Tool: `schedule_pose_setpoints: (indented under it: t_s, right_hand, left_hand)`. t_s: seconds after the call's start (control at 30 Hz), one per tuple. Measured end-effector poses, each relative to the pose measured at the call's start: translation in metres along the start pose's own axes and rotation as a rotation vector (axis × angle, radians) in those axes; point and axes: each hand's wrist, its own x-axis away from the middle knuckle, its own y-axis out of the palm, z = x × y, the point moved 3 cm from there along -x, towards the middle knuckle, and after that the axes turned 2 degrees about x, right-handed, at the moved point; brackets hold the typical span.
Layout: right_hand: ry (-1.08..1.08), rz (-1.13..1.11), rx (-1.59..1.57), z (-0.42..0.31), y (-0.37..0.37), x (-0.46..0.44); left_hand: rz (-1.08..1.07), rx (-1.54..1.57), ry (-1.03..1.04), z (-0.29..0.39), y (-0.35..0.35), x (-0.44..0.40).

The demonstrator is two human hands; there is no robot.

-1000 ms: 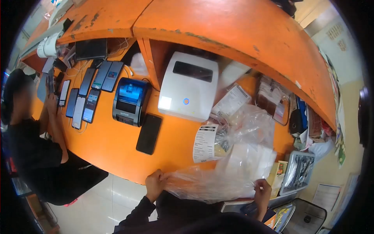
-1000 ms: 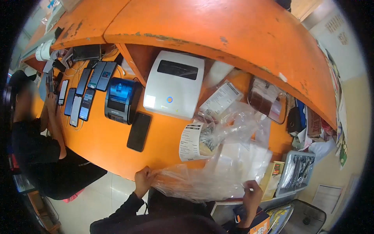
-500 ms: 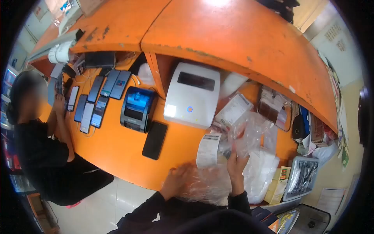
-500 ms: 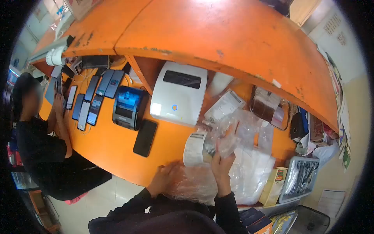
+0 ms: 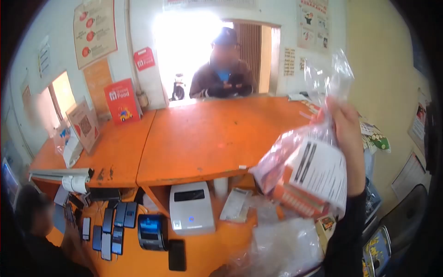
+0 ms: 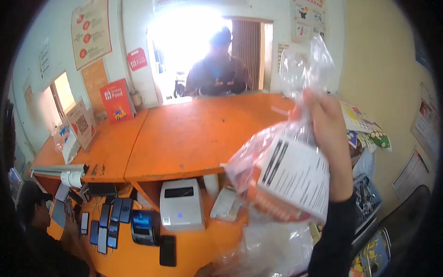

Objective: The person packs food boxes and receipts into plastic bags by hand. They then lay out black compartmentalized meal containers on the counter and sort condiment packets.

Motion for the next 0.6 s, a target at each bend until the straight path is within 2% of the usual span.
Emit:
schedule_pose_setpoints:
  t_s: [0.03,0.13,0.2,0.4,0.5,0.6]
  right_hand:
    - [-0.007,0.012,0.0,-0.003,-0.001,-0.025]
    - [-0.333,0.03,0.281,-0.001,0.009,-0.085]
    - [-0.34,0.139,0.322,0.043,0.027,-0.125]
    - [-0.096,0.209,0.47,0.125,0.085,-0.168]
    - [-0.147,0.321,0.529,0.15,0.104,-0.176]
    - [0.058,0.306,0.847,0.145,0.119,-0.155]
  left_hand:
    - [0.014,0.041,-0.012,0.004,-0.003,-0.006]
    - [0.042,0.156,-0.065,0.008,-0.007,-0.014]
    - [0.052,0.218,-0.104,0.007,-0.009,-0.015]
    - [0.062,0.35,-0.171,0.004,-0.015,-0.017]
    - [0.062,0.394,-0.176,0.004,-0.014,-0.013]
    - [0.069,0.426,-0.172,0.006,-0.011,-0.01]
